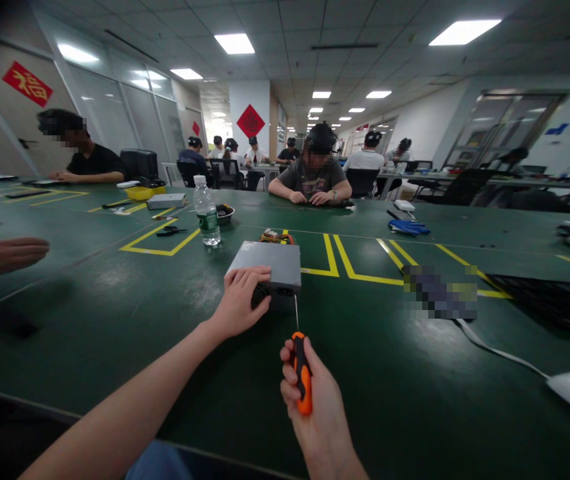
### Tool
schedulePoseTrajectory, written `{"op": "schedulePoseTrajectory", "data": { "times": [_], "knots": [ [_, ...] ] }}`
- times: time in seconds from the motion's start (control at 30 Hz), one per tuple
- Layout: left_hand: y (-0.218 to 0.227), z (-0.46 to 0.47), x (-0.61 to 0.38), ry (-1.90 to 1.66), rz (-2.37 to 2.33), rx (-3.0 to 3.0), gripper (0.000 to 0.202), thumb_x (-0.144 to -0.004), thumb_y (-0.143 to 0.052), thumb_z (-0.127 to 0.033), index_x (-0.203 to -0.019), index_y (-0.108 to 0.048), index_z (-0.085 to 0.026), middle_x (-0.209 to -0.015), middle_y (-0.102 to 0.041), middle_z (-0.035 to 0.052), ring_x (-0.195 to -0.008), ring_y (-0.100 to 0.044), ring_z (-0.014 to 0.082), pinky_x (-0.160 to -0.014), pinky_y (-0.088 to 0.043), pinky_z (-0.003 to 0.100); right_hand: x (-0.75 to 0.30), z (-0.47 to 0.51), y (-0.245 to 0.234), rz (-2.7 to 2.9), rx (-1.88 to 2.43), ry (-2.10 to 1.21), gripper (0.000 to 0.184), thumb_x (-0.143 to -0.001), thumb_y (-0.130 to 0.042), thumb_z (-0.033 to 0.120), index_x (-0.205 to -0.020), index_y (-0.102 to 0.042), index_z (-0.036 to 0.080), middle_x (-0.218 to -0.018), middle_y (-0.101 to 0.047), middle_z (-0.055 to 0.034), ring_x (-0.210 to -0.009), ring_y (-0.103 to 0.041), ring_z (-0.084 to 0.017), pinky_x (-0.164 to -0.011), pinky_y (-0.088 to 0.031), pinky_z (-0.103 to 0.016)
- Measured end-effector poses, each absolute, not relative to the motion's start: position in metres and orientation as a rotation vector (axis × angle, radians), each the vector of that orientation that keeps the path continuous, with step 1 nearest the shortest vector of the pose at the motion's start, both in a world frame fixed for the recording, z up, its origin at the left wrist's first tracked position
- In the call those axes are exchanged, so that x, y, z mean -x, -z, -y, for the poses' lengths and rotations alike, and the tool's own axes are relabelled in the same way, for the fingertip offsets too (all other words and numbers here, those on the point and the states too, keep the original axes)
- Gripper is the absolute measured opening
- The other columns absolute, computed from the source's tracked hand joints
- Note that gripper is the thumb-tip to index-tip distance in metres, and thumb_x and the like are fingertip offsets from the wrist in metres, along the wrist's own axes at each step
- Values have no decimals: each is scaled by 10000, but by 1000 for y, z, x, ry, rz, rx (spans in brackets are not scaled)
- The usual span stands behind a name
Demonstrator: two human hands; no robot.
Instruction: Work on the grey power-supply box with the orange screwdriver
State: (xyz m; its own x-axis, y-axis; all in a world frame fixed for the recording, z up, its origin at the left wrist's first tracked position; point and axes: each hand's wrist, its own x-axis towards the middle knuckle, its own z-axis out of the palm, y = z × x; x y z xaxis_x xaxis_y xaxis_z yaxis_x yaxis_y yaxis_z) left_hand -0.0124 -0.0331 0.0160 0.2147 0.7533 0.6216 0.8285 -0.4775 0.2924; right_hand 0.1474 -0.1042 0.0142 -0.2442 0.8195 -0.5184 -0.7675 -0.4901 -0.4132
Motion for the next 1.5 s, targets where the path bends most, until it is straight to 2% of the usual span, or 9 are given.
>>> {"op": "schedulePoseTrajectory", "data": {
  "times": [0.13, 0.23, 0.4, 0.47, 0.53, 0.67, 0.9, 1.2, 1.5],
  "knots": [
    [-16, 34, 12, 1108, 1555, 2370, 310, -756, -526, -215, -1064, -486, -215, -1231, -532, 56, -1182, -422, 210, -999, -228, 397, -148, 103, -12, 166, 857, -1905, 204, -823, -541, 305, -766, -591, 116, -627, -524, -7, -388, -358, -20, -292, -273, -100],
    [-16, 35, 12, 1144, 1516, 2367, 302, -784, -503, -226, -1084, -474, -217, -1247, -522, 56, -1193, -418, 194, -1014, -225, 386, -151, 107, -10, 304, 889, -1922, 160, -719, -668, 261, -698, -575, 132, -577, -500, 26, -382, -347, -15, -304, -268, -102],
    [-16, 30, 21, 1476, 1576, 2019, 364, -835, -448, -267, -1190, -391, -212, -1343, -418, 93, -1269, -334, 203, -1049, -185, 413, -164, 105, -23, 521, 967, -1806, 176, -685, -697, 270, -675, -580, 139, -564, -536, 19, -391, -413, -42, -331, -347, -135],
    [-12, 23, 28, 1661, 1766, 1847, 412, -853, -425, -327, -1237, -342, -202, -1374, -364, 113, -1286, -309, 216, -1045, -201, 424, -170, 92, -32, 505, 1051, -1628, 129, -728, -657, 255, -737, -601, 139, -700, -622, -36, -567, -575, -109, -505, -500, -192],
    [-7, 13, 36, 1896, 2020, 1747, 455, -865, -381, -417, -1256, -315, -193, -1349, -389, 130, -1266, -348, 225, -1018, -263, 417, -174, 72, -39, 511, 1090, -1459, 63, -769, -607, 203, -780, -602, 141, -826, -657, -76, -775, -635, -160, -678, -532, -234],
    [3, 2, 43, 2205, 2479, 1583, 575, -842, -269, -602, -1188, -406, -164, -1209, -534, 138, -1120, -507, 239, -917, -392, 383, -173, 33, -36, 641, 1090, -1389, 61, -813, -557, 201, -851, -597, 174, -950, -660, -63, -903, -626, -152, -738, -514, -229],
    [-7, 12, 35, 2400, 2426, 1795, 602, -802, -297, -657, -1061, -576, -190, -1037, -657, 78, -995, -589, 239, -833, -454, 360, -167, 24, -14, 788, 968, -1502, 97, -738, -634, 239, -700, -563, 184, -826, -671, -31, -857, -636, -151, -781, -505, -252],
    [-37, 27, 27, 2592, 2284, 1878, 608, -802, -334, -634, -1119, -585, -181, -1114, -635, 68, -1056, -561, 254, -849, -464, 355, -188, 27, -25, 971, 929, -1217, 221, -722, -631, 381, -638, -532, 201, -793, -631, 14, -1050, -551, -178, -952, -377, -278],
    [-40, 32, 23, 2486, 2085, 2016, 518, -851, -313, -556, -1094, -610, -209, -1113, -638, 39, -1058, -564, 234, -949, -403, 379, -192, 29, -30, 945, 864, -1273, 225, -731, -619, 376, -634, -518, 200, -888, -654, -16, -1142, -493, -192, -982, -336, -291]
  ]
}}
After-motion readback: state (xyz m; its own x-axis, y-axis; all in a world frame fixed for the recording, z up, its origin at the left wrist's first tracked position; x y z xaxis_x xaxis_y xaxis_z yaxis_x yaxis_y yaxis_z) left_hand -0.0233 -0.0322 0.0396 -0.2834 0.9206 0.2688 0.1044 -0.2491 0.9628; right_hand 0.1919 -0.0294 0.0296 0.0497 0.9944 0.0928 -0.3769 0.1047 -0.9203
